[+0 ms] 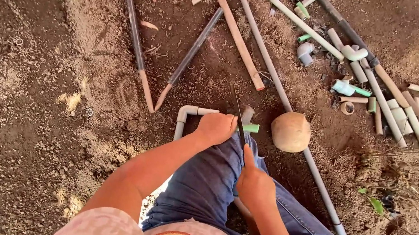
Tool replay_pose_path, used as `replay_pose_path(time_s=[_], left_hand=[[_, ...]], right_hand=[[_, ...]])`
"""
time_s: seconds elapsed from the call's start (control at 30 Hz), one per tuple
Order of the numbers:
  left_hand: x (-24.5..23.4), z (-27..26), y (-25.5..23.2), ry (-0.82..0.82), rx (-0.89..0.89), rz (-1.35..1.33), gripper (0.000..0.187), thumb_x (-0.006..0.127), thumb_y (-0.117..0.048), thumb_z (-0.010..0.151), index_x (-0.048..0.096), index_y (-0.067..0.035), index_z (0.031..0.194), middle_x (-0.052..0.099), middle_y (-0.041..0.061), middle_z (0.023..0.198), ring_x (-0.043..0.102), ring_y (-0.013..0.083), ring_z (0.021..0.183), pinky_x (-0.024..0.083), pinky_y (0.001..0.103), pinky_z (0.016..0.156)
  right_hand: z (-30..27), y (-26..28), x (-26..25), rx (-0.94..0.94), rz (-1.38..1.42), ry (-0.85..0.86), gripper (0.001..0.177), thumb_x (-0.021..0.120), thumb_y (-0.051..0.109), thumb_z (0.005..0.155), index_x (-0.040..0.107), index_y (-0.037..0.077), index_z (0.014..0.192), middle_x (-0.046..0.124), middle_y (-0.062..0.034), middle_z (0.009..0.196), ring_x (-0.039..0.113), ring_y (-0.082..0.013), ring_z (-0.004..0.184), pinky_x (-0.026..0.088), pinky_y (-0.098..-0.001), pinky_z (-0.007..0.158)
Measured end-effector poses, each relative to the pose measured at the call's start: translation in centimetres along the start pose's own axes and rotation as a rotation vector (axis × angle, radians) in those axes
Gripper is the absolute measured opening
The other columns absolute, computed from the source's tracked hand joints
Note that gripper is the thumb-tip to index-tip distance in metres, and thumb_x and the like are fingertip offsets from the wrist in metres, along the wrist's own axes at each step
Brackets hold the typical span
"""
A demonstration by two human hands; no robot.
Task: Sawing a green PVC pipe using a handheld hacksaw blade while sitting on the ground.
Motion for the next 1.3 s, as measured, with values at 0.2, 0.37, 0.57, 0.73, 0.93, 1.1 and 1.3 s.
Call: replay_pose_path(time_s=[0.2,0.37,0.57,0.73,0.93,1.1,1.3], left_hand=[[-0.5,0.2,0.2,-0.004,-0.066,-0.065,0.061,0.020,-0.039,0.114,0.066,-0.007,0.090,0.072,0.014,0.071,0.071,0.0303,0.062,0.058,0.039,0.058],[0.1,0.0,-1.2,0.011,0.033,0.051,0.060,0.022,-0.041,0.116,0.069,-0.007,0.098,0.074,0.014,0.076,0.071,0.0282,0.063,0.060,0.039,0.061],[-0.7,-0.2,-0.5,-0.005,-0.037,0.009,0.059,0.023,-0.037,0.115,0.069,-0.005,0.096,0.073,0.015,0.075,0.072,0.0281,0.063,0.059,0.038,0.059],[-0.5,-0.2,-0.7,-0.343,-0.043,0.035,0.046,0.049,-0.033,0.106,0.071,-0.007,0.075,0.073,0.016,0.069,0.063,0.0432,0.055,0.050,0.052,0.054],[-0.8,-0.5,-0.2,-0.362,-0.047,0.069,0.048,0.046,-0.034,0.108,0.071,-0.007,0.078,0.073,0.016,0.068,0.063,0.0422,0.054,0.051,0.051,0.053],[-0.9,-0.2,-0.1,-0.382,-0.076,0.062,0.048,0.047,-0.033,0.108,0.072,-0.007,0.077,0.073,0.015,0.067,0.063,0.0408,0.052,0.051,0.050,0.052],[-0.4,-0.3,0.4,-0.302,-0.100,0.023,0.047,0.046,-0.034,0.107,0.071,-0.008,0.078,0.074,0.014,0.069,0.065,0.0416,0.055,0.052,0.051,0.055]], right_hand=[[-3.7,-0.4,0.0,0.076,-0.089,0.118,0.074,0.046,0.028,0.105,0.017,0.028,0.174,0.076,-0.0179,0.078,0.078,-0.0381,0.071,0.062,-0.0546,0.062],[-2.6,-1.3,1.1,0.061,-0.216,0.032,0.076,0.045,0.031,0.106,0.014,0.029,0.175,0.072,-0.0122,0.071,0.075,-0.0305,0.062,0.062,-0.0461,0.055],[0.1,0.6,0.5,-0.057,-0.258,-0.018,0.074,0.049,0.020,0.107,0.018,0.017,0.174,0.067,-0.0088,0.062,0.063,-0.0173,0.049,0.054,-0.0313,0.045],[-4.9,-0.1,-1.3,0.047,-0.063,-0.121,0.093,0.075,0.024,0.083,0.033,0.017,0.166,0.076,-0.0096,0.077,0.070,-0.0337,0.060,0.054,-0.0443,0.054],[-3.0,1.3,-2.4,0.075,-0.047,-0.062,0.077,0.061,0.021,0.092,0.037,0.015,0.164,0.075,-0.0178,0.074,0.069,-0.0407,0.057,0.052,-0.0495,0.052],[-4.1,0.5,-2.2,0.059,-0.051,-0.135,0.075,0.060,0.023,0.093,0.037,0.018,0.165,0.075,-0.0163,0.073,0.069,-0.0399,0.057,0.053,-0.0503,0.052],[-6.9,1.0,-3.1,0.020,-0.080,-0.203,0.075,0.064,0.025,0.093,0.039,0.016,0.163,0.074,-0.0098,0.065,0.068,-0.0309,0.049,0.051,-0.0436,0.045]])
Point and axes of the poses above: each hand's wrist, its own z-axis towards the middle knuckle, its own x-axis out of the palm, y = z × x, the point moved 10 cm from there along z, towards the middle knuckle
